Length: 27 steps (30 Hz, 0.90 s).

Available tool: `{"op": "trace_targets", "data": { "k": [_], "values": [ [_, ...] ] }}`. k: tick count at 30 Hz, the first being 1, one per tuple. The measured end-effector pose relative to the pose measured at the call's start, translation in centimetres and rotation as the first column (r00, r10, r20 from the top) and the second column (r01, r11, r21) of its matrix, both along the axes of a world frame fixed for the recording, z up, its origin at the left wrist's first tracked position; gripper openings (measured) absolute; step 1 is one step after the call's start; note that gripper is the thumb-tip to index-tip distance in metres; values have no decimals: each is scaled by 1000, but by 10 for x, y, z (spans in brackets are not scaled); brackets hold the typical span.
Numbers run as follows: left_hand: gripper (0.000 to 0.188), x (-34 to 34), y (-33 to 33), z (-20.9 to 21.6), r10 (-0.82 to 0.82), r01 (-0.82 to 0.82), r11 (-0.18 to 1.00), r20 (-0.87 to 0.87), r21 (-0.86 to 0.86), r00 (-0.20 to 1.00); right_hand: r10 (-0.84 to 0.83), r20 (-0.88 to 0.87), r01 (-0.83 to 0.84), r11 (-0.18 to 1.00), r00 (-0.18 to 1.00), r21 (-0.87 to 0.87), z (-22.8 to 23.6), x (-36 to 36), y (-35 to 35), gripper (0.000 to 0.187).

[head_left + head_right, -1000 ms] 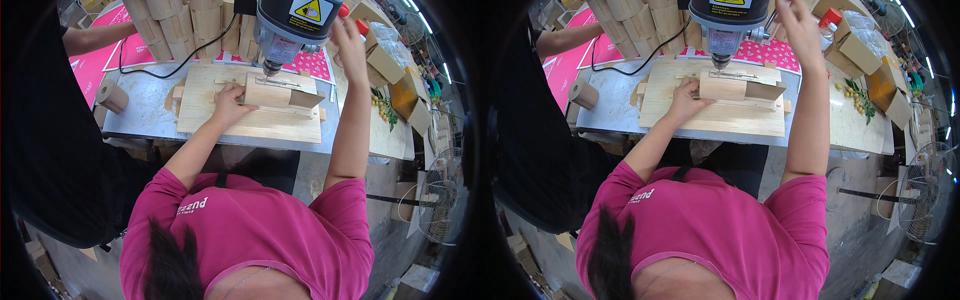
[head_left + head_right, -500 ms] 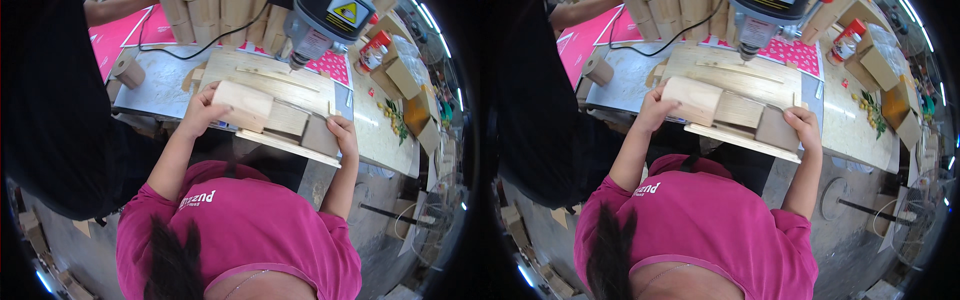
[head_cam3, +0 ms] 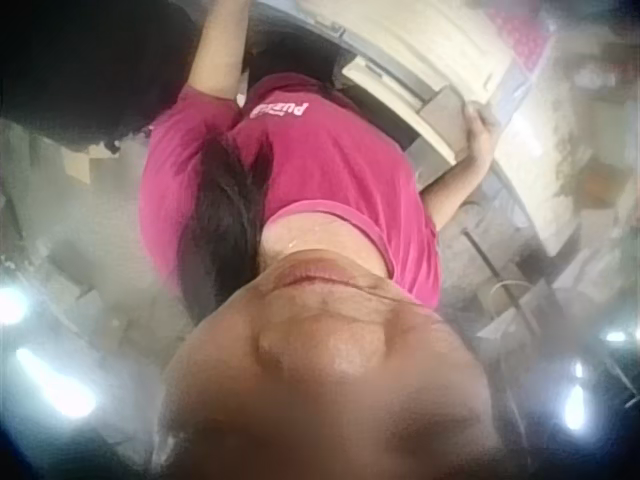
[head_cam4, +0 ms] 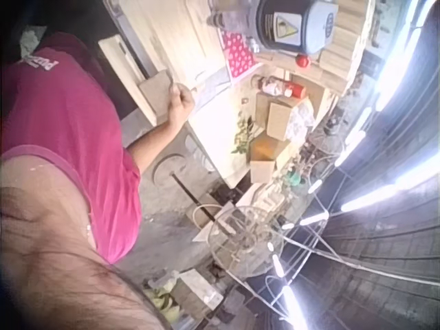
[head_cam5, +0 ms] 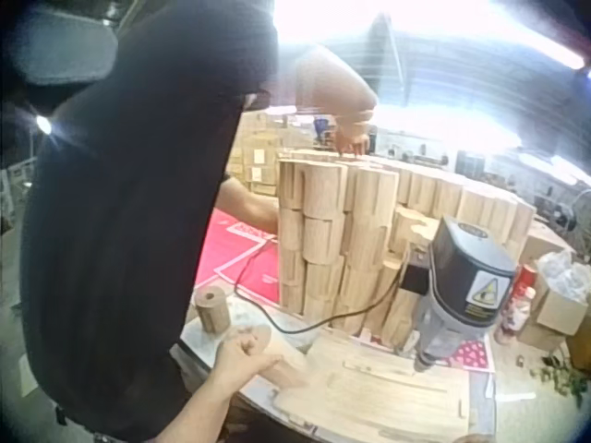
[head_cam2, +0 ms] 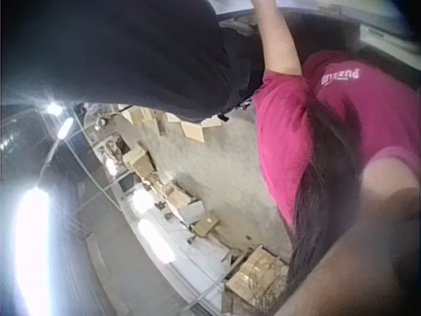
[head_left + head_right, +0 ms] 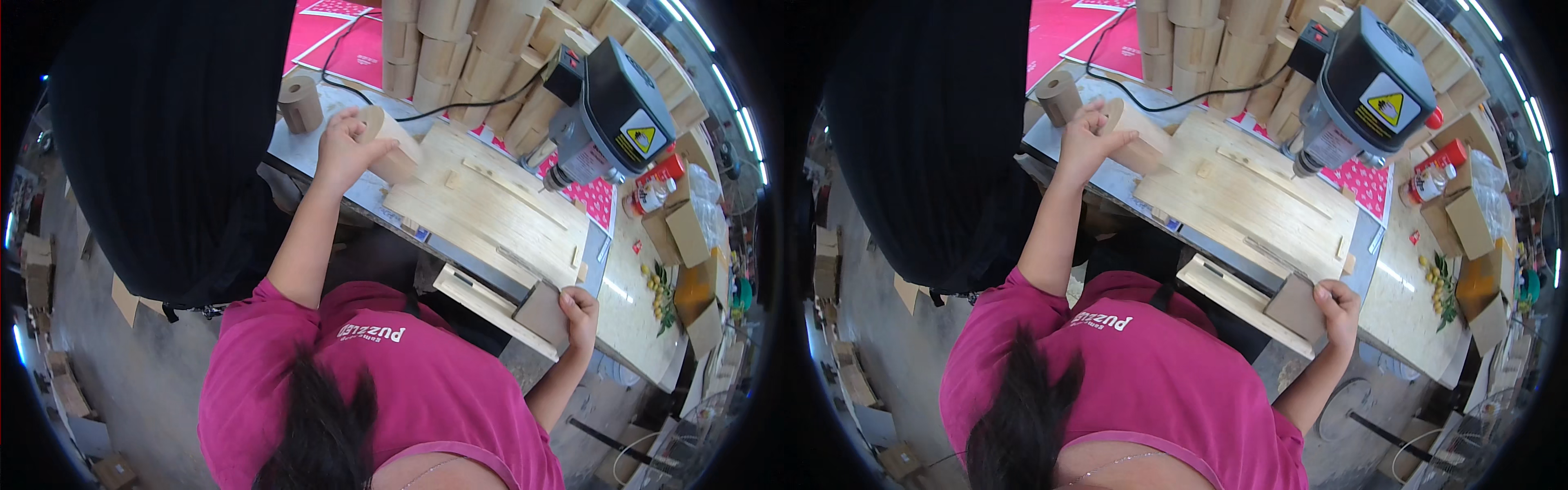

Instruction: Drilling holes into cylindrical wooden blocks using a stationary drill press.

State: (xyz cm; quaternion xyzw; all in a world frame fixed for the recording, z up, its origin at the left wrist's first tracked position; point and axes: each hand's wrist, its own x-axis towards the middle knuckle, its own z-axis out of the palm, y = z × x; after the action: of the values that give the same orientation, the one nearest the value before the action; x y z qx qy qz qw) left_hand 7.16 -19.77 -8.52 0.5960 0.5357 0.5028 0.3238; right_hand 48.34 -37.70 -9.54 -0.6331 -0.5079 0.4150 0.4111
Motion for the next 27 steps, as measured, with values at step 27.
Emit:
{"op": "trace_targets", "data": {
  "k": [27],
  "values": [
    [67, 65, 148, 133, 289, -287, 850, 63, 442, 955, -22, -122, 23, 1000, 992, 11, 10, -25, 2, 17]
  ]
}}
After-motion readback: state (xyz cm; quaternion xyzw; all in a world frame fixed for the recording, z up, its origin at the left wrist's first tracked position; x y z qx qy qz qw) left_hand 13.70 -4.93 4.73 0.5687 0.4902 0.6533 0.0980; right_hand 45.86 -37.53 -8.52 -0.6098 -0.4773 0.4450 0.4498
